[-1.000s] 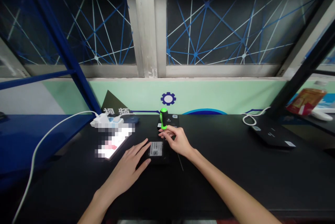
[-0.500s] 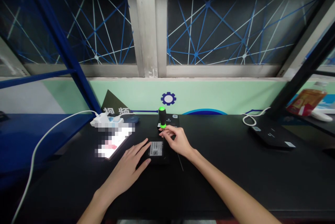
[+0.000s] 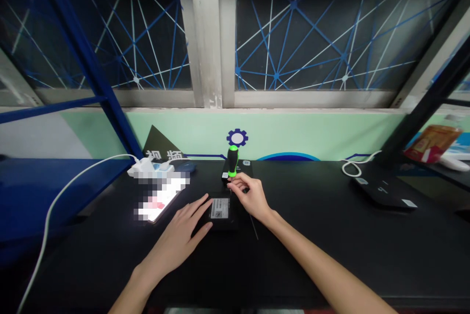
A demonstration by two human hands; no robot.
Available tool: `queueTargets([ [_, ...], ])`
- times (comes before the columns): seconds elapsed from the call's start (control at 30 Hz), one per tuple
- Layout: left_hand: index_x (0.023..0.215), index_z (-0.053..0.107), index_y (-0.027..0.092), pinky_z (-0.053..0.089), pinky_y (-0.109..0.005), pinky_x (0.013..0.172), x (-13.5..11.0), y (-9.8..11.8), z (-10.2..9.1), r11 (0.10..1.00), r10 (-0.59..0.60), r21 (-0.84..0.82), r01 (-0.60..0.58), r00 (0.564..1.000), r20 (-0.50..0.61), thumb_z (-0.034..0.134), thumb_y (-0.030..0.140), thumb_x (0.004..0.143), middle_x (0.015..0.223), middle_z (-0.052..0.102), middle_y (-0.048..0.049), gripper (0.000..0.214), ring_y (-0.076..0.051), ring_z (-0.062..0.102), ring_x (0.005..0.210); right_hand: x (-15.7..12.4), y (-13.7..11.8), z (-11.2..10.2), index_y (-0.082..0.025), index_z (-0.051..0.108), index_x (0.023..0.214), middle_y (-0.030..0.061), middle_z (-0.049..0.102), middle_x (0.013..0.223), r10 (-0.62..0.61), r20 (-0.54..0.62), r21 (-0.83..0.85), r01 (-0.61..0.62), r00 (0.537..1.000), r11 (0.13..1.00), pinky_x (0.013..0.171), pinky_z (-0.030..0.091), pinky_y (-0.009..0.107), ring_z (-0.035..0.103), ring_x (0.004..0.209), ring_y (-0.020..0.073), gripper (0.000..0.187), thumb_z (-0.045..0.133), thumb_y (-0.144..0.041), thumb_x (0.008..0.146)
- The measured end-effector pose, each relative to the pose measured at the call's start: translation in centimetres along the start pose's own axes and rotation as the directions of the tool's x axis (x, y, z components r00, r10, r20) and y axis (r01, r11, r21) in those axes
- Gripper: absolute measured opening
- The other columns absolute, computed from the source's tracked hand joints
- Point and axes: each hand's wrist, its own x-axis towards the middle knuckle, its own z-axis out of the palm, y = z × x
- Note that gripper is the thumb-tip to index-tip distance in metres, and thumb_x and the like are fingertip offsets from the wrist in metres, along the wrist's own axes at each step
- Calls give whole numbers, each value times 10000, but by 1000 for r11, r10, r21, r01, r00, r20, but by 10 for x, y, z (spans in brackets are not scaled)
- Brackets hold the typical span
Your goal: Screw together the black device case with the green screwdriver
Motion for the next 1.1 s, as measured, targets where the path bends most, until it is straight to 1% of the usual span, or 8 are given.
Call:
queueTargets([
  [0.23, 1431, 427, 273, 363, -501, 1125, 0, 2, -2, 999, -39, -28, 37, 998, -54, 397, 542, 1013, 1598, 310, -68, 498, -286, 325, 1448, -2, 3, 2, -201, 605, 1003, 47, 702, 800, 54, -72, 117, -45, 996, 992, 593, 586, 276, 708, 724, 193, 239, 636, -422, 918],
  [0.47, 1281, 520, 272, 416, -496, 1051, 0, 2, 0, 995, -102, -14, 101, 988, -118, 363, 509, 1027, 1487, 465, -62, 382, -295, 389, 1393, -2, 8, 5, -210, 582, 980, 37, 690, 791, 75, -63, 152, -65, 995, 986, 585, 580, 274, 698, 706, 179, 235, 632, -430, 917],
  [0.63, 1128, 586, 247, 476, -410, 902, 2, 3, -2, 988, -102, 87, 128, 961, -259, 401, 415, 1019, 1200, 608, -70, 273, -271, 560, 1132, -3, 8, 5, -211, 581, 982, 37, 688, 789, 78, -60, 159, -67, 995, 985, 592, 578, 275, 694, 707, 177, 219, 636, -413, 918],
  [0.73, 962, 595, 241, 475, -365, 776, 3, 6, -5, 978, -112, 134, 162, 941, -319, 424, 359, 1004, 959, 608, -43, 212, -237, 593, 911, -4, 8, 5, -210, 582, 981, 36, 690, 789, 75, -57, 162, -65, 996, 985, 594, 578, 267, 695, 708, 173, 213, 637, -408, 920],
  [0.83, 841, 566, 234, 462, -334, 690, 4, 7, -5, 978, -127, 117, 174, 936, -330, 439, 318, 989, 848, 583, -23, 212, -220, 591, 829, -4, 8, 6, -210, 582, 982, 35, 689, 786, 75, -50, 161, -66, 996, 985, 598, 580, 269, 695, 703, 172, 216, 633, -412, 922],
  [0.93, 999, 593, 223, 488, -363, 797, 4, 4, -1, 984, -120, 83, 159, 929, -351, 462, 324, 977, 1008, 623, -49, 166, -244, 604, 978, -4, 8, 6, -210, 584, 979, 38, 690, 790, 73, -46, 155, -65, 996, 986, 598, 585, 274, 696, 701, 175, 228, 633, -425, 918],
  [1.0, 1211, 555, 208, 468, -405, 937, 4, 0, 2, 986, -115, 69, 149, 927, -357, 463, 356, 981, 1218, 603, -86, 289, -272, 564, 1153, -4, 7, 7, -210, 585, 971, 38, 692, 788, 68, -47, 154, -60, 997, 986, 597, 590, 276, 700, 698, 176, 238, 635, -437, 914],
  [1.1, 1349, 493, 209, 439, -424, 1019, 4, -4, 6, 989, -122, 43, 139, 952, -279, 415, 403, 1011, 1361, 555, -103, 398, -275, 524, 1254, -4, 6, 7, -208, 586, 974, 38, 695, 783, 60, -43, 158, -53, 997, 986, 605, 597, 282, 702, 695, 177, 247, 632, -444, 916],
])
